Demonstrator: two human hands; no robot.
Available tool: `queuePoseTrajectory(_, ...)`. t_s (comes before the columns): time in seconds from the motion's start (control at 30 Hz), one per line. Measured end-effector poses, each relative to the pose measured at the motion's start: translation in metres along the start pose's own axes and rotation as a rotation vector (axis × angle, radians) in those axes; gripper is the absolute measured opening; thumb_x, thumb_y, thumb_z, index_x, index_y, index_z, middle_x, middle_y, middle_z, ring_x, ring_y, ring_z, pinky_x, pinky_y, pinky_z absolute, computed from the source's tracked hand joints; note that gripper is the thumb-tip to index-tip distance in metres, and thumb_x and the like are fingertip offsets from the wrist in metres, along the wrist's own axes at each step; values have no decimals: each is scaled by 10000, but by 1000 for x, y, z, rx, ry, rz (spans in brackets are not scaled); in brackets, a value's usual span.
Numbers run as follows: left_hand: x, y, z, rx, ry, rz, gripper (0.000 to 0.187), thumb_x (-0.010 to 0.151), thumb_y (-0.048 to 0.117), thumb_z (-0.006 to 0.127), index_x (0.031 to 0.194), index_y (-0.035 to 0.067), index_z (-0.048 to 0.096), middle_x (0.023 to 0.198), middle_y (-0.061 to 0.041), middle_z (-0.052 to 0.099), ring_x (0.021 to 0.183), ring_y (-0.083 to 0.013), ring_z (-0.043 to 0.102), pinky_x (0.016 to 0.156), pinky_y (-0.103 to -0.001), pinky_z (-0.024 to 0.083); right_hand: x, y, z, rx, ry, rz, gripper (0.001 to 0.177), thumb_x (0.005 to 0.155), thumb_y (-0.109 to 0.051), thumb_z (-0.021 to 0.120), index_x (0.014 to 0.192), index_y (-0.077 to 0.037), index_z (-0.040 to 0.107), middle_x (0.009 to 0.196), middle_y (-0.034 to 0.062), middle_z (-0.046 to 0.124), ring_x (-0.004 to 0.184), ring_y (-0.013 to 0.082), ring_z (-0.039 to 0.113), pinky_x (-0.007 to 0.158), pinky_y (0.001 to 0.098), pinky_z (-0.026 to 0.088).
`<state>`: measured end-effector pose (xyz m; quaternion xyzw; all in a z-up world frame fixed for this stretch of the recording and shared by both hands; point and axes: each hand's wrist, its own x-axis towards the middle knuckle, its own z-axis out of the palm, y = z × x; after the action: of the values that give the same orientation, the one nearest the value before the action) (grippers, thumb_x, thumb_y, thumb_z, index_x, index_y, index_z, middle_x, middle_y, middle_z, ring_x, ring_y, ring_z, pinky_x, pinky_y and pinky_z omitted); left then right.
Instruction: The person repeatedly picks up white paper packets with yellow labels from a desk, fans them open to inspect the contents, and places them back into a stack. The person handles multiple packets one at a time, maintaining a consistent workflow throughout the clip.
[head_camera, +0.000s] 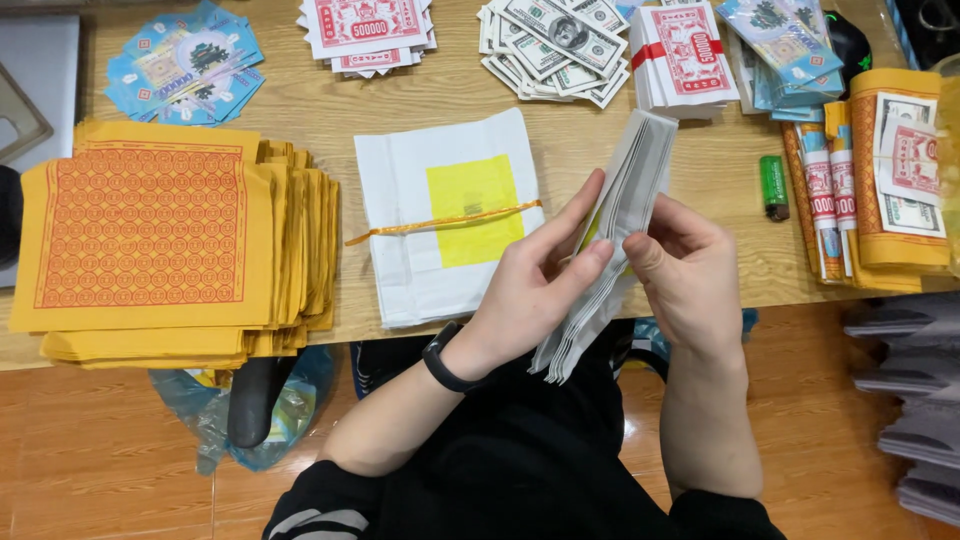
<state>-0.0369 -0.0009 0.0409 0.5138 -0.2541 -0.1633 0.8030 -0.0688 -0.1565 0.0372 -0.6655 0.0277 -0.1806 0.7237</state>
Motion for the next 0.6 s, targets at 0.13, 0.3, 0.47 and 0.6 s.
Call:
queuePoseTrajectory(0.13,-1,-2,0,-1,1,-5,563,988,140,561,1501,66,339,1553,-111,349,1400,-250,323,1074,-362,419,0,2,-2,35,-1,20,492,831,-158,743,1239,77,599,1069,174,659,966,136,562,822,328,568)
queuePoseTrajectory(0.3,-1,-3,-1,6,4,2,568,988,142,564,1504,68,337,1553,-125,346,1397,-267,329,1071,-379,422,-1,-4,3,28,-8,5,495,832,-155,743,1240,83,596,1056,168,654,958,130,558,811,319,568)
queuePoseTrajectory(0.47,-1,-1,-1,-5,7,3,563,989,137,563,1500,58,340,1550,-129,349,1402,-262,325,1081,-383,415,0,-11,8,29,-20,5,498,830,-161,740,1239,85,595,1058,176,653,962,136,553,813,323,566)
queuePoseTrajectory(0.6,-1,-2,-2,-8,7,12,547,997,135,555,1495,50,346,1552,-134,348,1413,-259,315,1094,-390,408,0,-10,9,32,-19,0,507,826,-163,740,1241,87,591,1066,174,650,971,139,560,825,319,566)
